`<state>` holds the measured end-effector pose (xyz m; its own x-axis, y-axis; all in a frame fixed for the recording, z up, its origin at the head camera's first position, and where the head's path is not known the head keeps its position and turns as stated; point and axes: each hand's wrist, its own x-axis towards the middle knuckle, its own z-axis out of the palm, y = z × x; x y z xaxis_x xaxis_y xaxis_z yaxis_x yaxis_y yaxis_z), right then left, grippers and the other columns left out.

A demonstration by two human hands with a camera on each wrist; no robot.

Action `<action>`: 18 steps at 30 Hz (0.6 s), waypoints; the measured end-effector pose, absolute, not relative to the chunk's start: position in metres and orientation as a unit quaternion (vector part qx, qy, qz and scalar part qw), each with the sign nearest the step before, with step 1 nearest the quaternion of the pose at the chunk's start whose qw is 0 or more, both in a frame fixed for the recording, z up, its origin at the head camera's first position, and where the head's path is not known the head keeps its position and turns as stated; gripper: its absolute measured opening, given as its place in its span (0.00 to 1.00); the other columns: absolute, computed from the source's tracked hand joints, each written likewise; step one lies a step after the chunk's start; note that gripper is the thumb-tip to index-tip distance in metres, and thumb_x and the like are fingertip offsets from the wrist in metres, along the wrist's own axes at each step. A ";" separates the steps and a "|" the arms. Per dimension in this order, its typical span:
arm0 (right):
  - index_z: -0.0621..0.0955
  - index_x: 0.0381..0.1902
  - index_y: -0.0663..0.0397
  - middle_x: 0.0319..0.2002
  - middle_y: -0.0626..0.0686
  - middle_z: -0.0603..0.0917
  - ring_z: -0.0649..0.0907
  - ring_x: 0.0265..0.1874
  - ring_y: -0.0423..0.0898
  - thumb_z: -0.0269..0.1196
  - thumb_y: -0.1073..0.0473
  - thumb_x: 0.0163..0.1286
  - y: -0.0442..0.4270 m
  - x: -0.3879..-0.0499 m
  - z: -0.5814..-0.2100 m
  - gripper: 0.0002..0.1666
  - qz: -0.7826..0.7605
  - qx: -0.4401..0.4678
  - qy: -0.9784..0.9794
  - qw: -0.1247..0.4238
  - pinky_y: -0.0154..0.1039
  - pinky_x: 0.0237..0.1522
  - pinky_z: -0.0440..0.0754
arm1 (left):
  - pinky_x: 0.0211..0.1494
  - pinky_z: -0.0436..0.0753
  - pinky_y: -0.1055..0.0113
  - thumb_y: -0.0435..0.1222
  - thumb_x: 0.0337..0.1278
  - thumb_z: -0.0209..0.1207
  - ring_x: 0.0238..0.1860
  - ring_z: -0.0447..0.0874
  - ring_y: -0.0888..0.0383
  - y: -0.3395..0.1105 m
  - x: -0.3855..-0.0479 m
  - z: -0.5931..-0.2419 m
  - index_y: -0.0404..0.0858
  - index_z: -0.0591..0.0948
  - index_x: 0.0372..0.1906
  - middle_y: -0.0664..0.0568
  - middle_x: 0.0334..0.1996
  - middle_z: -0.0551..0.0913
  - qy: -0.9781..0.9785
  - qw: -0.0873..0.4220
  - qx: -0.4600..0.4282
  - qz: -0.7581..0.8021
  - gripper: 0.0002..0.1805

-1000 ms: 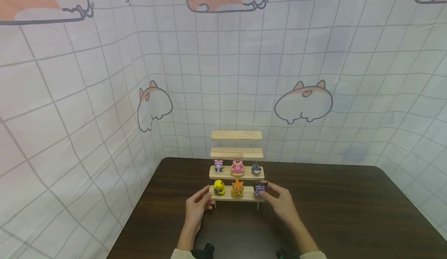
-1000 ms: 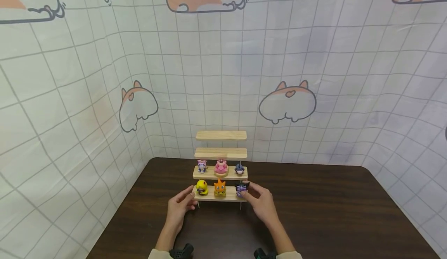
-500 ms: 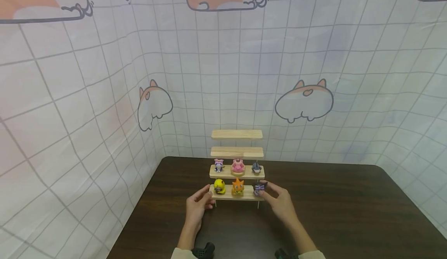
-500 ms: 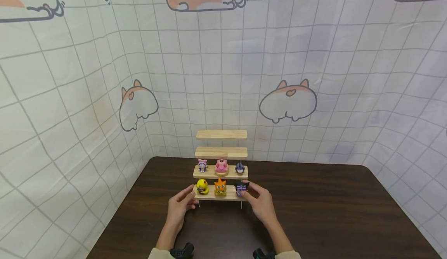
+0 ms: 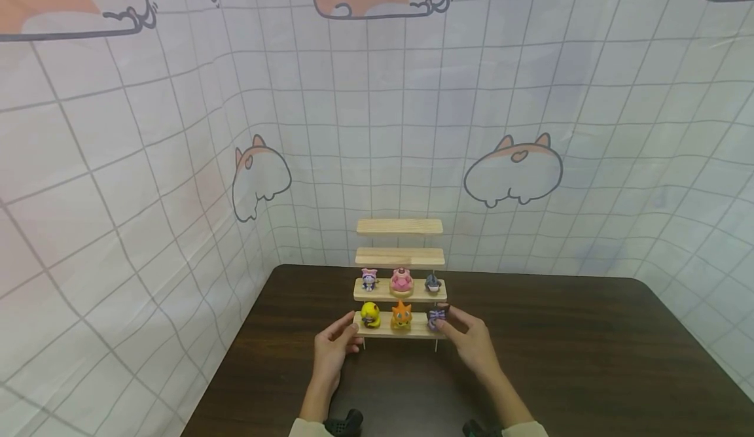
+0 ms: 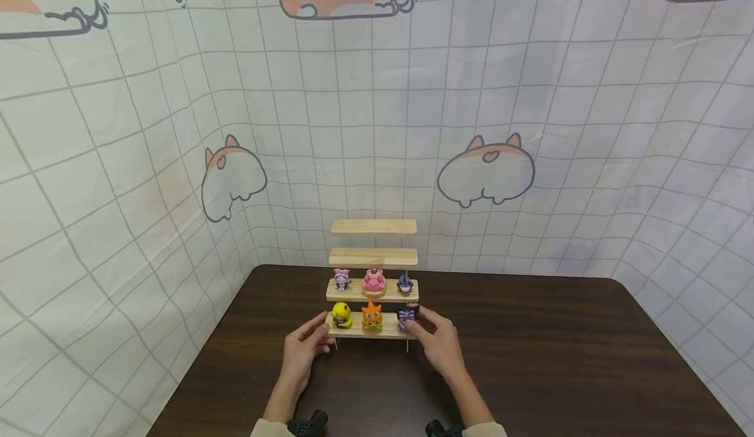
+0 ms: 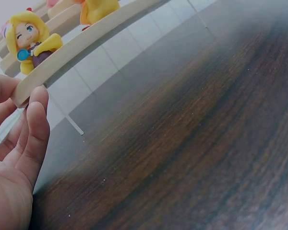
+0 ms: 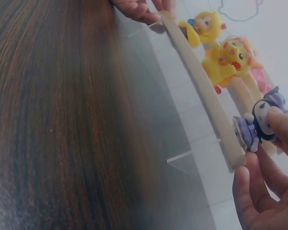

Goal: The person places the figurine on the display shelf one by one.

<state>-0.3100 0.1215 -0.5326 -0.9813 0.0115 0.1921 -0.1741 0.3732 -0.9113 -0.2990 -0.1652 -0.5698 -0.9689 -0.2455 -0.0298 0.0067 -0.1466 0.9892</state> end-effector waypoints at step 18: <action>0.83 0.62 0.57 0.58 0.61 0.86 0.81 0.64 0.62 0.73 0.49 0.66 0.117 -0.308 -0.533 0.31 0.566 0.040 -0.818 0.095 0.60 0.67 0.76 | 0.32 0.87 0.70 0.38 0.67 0.66 0.30 0.88 0.61 -0.165 -0.298 -0.571 0.35 0.81 0.64 0.48 0.39 0.88 -0.651 0.093 0.090 -0.748 0.23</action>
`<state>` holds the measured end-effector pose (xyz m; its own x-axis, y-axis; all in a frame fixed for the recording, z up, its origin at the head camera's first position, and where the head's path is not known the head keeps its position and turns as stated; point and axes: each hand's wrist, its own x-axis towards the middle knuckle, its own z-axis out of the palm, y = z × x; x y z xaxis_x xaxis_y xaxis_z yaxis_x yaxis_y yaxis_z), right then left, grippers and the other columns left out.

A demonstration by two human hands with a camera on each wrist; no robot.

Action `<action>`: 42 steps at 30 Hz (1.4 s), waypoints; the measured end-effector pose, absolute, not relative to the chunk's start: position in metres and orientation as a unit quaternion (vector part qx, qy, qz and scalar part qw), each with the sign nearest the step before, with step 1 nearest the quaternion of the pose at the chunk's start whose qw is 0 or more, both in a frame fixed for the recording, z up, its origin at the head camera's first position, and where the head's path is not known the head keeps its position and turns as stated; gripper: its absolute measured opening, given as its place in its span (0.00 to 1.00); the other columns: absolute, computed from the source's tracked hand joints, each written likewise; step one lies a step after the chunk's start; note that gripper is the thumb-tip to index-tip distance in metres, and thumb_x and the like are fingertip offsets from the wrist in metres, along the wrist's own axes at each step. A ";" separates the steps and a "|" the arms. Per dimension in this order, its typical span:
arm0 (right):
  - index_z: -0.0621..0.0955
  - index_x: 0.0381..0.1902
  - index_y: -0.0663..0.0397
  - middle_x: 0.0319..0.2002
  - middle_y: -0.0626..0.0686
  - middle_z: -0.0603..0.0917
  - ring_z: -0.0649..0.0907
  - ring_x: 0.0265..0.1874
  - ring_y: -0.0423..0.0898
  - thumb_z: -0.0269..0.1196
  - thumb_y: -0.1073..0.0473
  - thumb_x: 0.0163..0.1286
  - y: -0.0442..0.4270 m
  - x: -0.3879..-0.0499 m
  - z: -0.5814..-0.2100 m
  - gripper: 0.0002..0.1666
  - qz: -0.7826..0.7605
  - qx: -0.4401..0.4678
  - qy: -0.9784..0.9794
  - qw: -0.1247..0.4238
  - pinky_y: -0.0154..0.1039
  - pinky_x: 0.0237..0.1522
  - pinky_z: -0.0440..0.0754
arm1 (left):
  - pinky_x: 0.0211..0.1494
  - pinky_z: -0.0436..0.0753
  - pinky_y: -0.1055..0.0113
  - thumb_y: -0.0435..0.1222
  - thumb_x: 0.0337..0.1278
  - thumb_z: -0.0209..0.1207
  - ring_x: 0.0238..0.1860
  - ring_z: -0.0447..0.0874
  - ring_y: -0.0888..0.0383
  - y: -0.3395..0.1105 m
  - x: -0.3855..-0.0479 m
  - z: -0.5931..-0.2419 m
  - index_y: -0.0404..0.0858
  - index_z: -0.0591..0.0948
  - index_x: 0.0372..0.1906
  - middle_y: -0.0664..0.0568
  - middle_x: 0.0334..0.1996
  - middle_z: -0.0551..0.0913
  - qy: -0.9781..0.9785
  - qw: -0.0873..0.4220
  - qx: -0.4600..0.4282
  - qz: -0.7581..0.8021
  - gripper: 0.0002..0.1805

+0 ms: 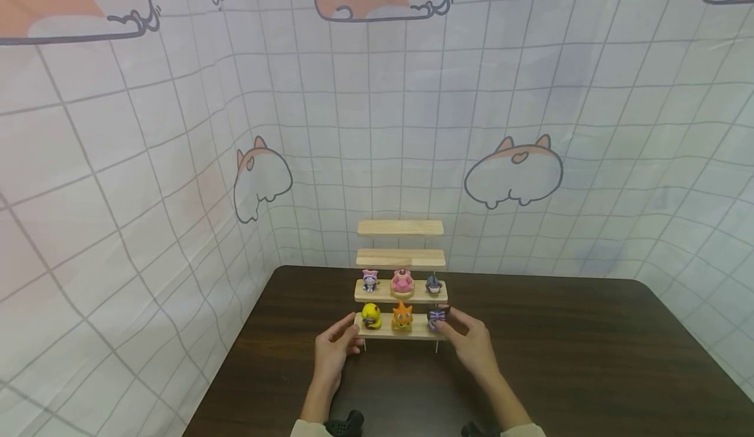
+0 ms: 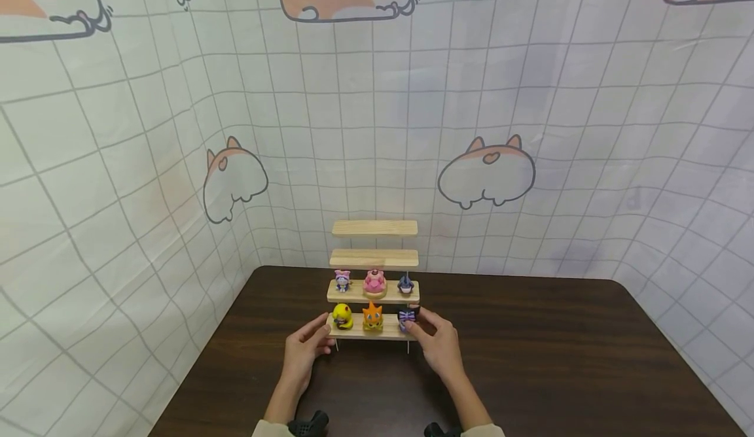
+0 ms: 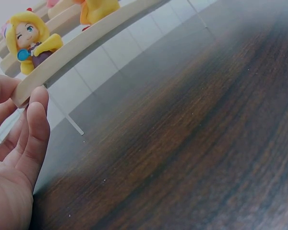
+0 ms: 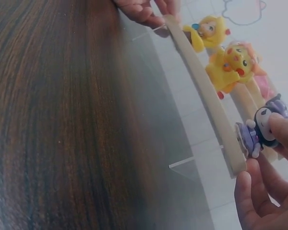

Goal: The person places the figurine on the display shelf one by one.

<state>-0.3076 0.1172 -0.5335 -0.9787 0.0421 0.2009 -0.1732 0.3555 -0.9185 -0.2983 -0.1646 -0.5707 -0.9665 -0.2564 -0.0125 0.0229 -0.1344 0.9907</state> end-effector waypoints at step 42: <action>0.81 0.59 0.54 0.58 0.59 0.85 0.83 0.59 0.59 0.63 0.44 0.75 0.213 -0.291 -0.521 0.24 0.464 0.165 -0.870 -0.027 0.55 0.56 0.84 | 0.33 0.87 0.67 0.39 0.66 0.66 0.34 0.89 0.55 -0.202 -0.285 -0.546 0.39 0.86 0.56 0.44 0.40 0.89 -0.762 0.154 0.102 -0.620 0.16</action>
